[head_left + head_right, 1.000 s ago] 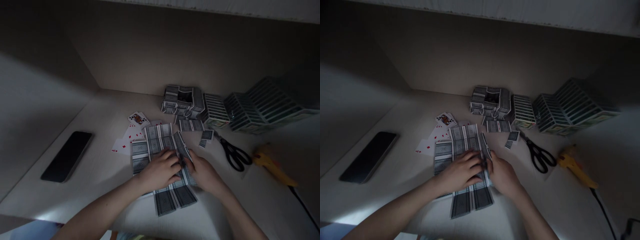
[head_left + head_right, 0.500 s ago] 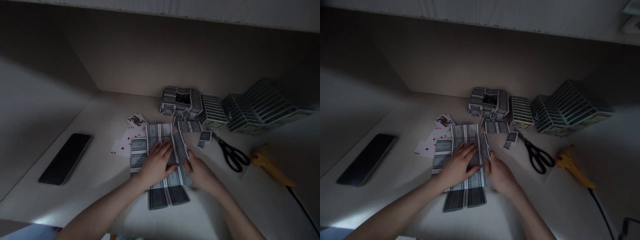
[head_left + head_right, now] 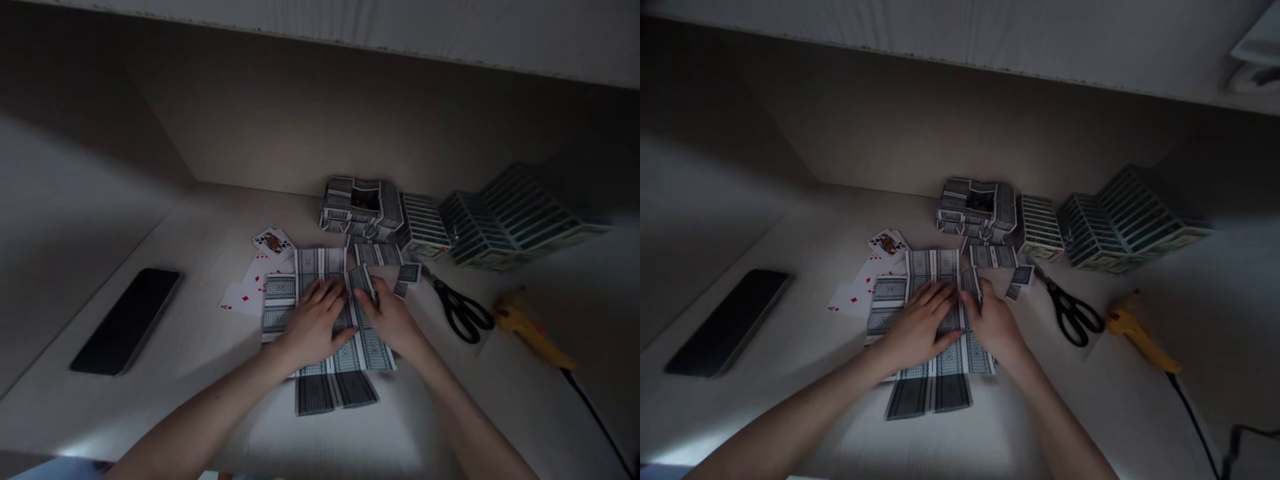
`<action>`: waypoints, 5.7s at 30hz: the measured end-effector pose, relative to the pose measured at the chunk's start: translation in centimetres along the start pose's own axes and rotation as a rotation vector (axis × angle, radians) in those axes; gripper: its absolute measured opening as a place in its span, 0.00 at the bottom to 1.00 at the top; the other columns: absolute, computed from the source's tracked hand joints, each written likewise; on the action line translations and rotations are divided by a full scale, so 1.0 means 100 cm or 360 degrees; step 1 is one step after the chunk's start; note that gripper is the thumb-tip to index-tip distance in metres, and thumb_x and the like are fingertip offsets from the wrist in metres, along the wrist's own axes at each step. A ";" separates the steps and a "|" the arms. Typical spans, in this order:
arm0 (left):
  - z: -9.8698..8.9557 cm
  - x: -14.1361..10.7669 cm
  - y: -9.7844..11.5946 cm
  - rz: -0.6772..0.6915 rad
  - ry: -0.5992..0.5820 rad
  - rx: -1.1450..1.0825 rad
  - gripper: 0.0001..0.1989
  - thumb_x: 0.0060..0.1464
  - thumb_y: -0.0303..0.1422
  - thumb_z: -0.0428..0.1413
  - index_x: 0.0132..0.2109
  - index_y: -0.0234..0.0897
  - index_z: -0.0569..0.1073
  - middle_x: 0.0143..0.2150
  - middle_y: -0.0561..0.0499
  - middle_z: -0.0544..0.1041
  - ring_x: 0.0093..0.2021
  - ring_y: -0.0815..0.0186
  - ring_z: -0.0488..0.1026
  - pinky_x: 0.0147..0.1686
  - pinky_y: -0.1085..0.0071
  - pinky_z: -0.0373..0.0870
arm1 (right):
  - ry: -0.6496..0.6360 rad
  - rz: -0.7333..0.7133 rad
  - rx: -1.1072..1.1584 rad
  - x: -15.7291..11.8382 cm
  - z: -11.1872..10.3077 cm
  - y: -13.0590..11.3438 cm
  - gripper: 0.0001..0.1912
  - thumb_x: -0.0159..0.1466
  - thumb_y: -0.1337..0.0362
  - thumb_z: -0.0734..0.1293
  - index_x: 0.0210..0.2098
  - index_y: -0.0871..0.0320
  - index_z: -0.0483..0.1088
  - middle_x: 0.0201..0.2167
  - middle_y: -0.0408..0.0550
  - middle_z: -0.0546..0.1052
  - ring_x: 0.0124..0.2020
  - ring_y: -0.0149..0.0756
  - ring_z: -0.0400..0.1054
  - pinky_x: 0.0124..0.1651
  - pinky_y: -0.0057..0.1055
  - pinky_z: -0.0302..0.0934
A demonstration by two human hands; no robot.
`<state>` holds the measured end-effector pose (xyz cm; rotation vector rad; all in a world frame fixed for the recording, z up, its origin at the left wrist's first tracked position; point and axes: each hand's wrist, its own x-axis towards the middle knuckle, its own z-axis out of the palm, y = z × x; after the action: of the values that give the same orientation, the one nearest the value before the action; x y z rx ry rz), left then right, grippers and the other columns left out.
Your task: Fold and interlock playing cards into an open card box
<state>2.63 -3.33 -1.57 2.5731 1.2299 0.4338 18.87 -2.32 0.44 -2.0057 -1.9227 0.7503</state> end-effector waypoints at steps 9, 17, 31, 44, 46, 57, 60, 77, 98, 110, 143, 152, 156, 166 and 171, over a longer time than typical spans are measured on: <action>0.003 0.000 0.001 0.0015 -0.0036 0.0027 0.26 0.54 0.42 0.45 0.56 0.32 0.58 0.59 0.43 0.58 0.63 0.56 0.44 0.60 0.55 0.39 | -0.0177 0.0086 -0.0555 0.012 0.006 -0.037 0.12 0.63 0.66 0.50 0.43 0.63 0.58 0.33 0.58 0.74 0.36 0.41 0.71 0.31 0.30 0.56; 0.004 -0.002 0.002 0.0026 0.0015 0.0077 0.26 0.56 0.43 0.42 0.56 0.31 0.57 0.60 0.43 0.57 0.62 0.56 0.45 0.60 0.56 0.38 | -0.0094 0.0119 -0.0478 0.009 0.006 -0.032 0.12 0.64 0.66 0.49 0.42 0.64 0.58 0.32 0.57 0.75 0.36 0.42 0.71 0.30 0.29 0.55; 0.009 -0.003 0.003 -0.0023 0.0063 0.0063 0.26 0.54 0.40 0.45 0.57 0.31 0.55 0.61 0.41 0.54 0.62 0.55 0.44 0.60 0.54 0.39 | -0.0160 0.0089 -0.0503 -0.028 0.019 -0.020 0.11 0.62 0.70 0.52 0.44 0.61 0.54 0.31 0.53 0.75 0.32 0.39 0.70 0.26 0.28 0.48; -0.024 0.022 -0.017 -0.0213 0.0411 0.0103 0.22 0.50 0.27 0.49 0.54 0.36 0.59 0.60 0.44 0.54 0.62 0.56 0.44 0.59 0.54 0.46 | -0.0142 0.0124 -0.0515 -0.024 0.006 -0.014 0.13 0.62 0.64 0.54 0.46 0.59 0.55 0.33 0.53 0.74 0.33 0.42 0.70 0.27 0.29 0.50; -0.031 0.034 -0.025 -0.0243 0.0357 0.0209 0.26 0.50 0.28 0.50 0.56 0.34 0.55 0.59 0.41 0.56 0.60 0.55 0.49 0.58 0.54 0.46 | -0.0130 0.0092 -0.0559 -0.022 0.002 -0.016 0.15 0.61 0.65 0.56 0.48 0.59 0.54 0.34 0.54 0.74 0.34 0.42 0.70 0.28 0.29 0.51; -0.048 0.071 -0.046 -0.0158 -0.0351 0.0312 0.13 0.56 0.37 0.43 0.44 0.38 0.66 0.40 0.47 0.73 0.40 0.61 0.71 0.34 0.70 0.65 | -0.0167 -0.0062 -0.0578 -0.001 -0.006 -0.010 0.11 0.63 0.67 0.53 0.44 0.62 0.56 0.34 0.55 0.74 0.36 0.42 0.71 0.30 0.29 0.56; -0.042 0.068 -0.042 -0.0144 -0.0407 0.0357 0.12 0.57 0.36 0.42 0.43 0.37 0.65 0.37 0.46 0.74 0.38 0.60 0.72 0.32 0.69 0.65 | -0.0113 -0.0086 -0.0633 0.003 -0.002 -0.011 0.12 0.64 0.64 0.51 0.45 0.62 0.57 0.34 0.57 0.75 0.35 0.42 0.71 0.30 0.30 0.57; -0.033 0.068 -0.038 -0.0117 -0.0380 0.0305 0.08 0.55 0.31 0.44 0.40 0.39 0.66 0.39 0.47 0.74 0.40 0.61 0.71 0.33 0.69 0.64 | -0.0133 -0.0231 -0.0652 0.008 -0.006 -0.015 0.15 0.65 0.62 0.48 0.45 0.60 0.59 0.32 0.54 0.75 0.34 0.40 0.71 0.30 0.28 0.56; -0.046 0.093 -0.018 0.0031 -0.0302 0.0003 0.12 0.53 0.33 0.47 0.44 0.38 0.66 0.40 0.49 0.74 0.40 0.63 0.71 0.36 0.70 0.65 | 0.0373 -0.0241 0.0106 0.030 0.003 0.000 0.20 0.61 0.69 0.52 0.52 0.61 0.60 0.45 0.54 0.69 0.47 0.38 0.63 0.47 0.32 0.57; -0.100 0.005 -0.069 -0.1045 -0.0448 0.0514 0.22 0.53 0.46 0.42 0.33 0.35 0.72 0.34 0.42 0.75 0.36 0.56 0.72 0.33 0.67 0.63 | 0.0477 -0.0287 0.0300 0.033 0.013 0.020 0.16 0.56 0.71 0.56 0.42 0.61 0.68 0.40 0.50 0.71 0.43 0.34 0.65 0.46 0.31 0.57; -0.016 0.029 -0.045 -0.0842 0.0544 -0.0961 0.19 0.57 0.36 0.40 0.53 0.34 0.62 0.51 0.47 0.68 0.51 0.66 0.64 0.52 0.68 0.59 | 0.0259 -0.0225 0.1260 0.033 0.019 0.005 0.19 0.63 0.58 0.50 0.42 0.59 0.67 0.41 0.47 0.72 0.45 0.32 0.64 0.48 0.28 0.55; -0.022 0.029 -0.049 -0.0838 0.0611 -0.1313 0.16 0.51 0.38 0.48 0.44 0.36 0.71 0.44 0.50 0.74 0.44 0.64 0.69 0.46 0.68 0.61 | 0.0373 -0.0157 0.1515 0.044 0.033 0.004 0.19 0.58 0.49 0.56 0.33 0.56 0.69 0.33 0.47 0.73 0.39 0.38 0.66 0.44 0.34 0.57; -0.021 0.028 -0.052 -0.0818 0.0652 -0.1339 0.16 0.53 0.38 0.45 0.42 0.35 0.72 0.43 0.50 0.74 0.44 0.65 0.67 0.47 0.70 0.60 | 0.0503 -0.0118 0.1456 0.047 0.034 -0.004 0.19 0.58 0.50 0.57 0.39 0.56 0.67 0.39 0.49 0.73 0.43 0.38 0.64 0.48 0.35 0.55; -0.009 0.030 -0.060 -0.0960 0.0691 -0.1494 0.16 0.52 0.42 0.46 0.36 0.36 0.72 0.32 0.52 0.73 0.36 0.66 0.68 0.38 0.72 0.62 | 0.0199 -0.0145 0.1558 0.049 0.029 -0.006 0.19 0.58 0.51 0.57 0.31 0.55 0.72 0.33 0.47 0.76 0.37 0.40 0.69 0.44 0.36 0.59; -0.008 0.030 -0.062 -0.0883 0.0711 -0.1384 0.15 0.53 0.40 0.46 0.35 0.36 0.72 0.33 0.52 0.73 0.38 0.65 0.68 0.40 0.71 0.62 | 0.0156 -0.0174 0.1610 0.051 0.033 -0.004 0.17 0.58 0.52 0.58 0.32 0.55 0.73 0.32 0.47 0.77 0.36 0.39 0.69 0.43 0.36 0.60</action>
<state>-0.30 2.90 -2.60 1.3843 1.3922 1.1368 16.77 2.24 -3.01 -1.2521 -1.1700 1.2289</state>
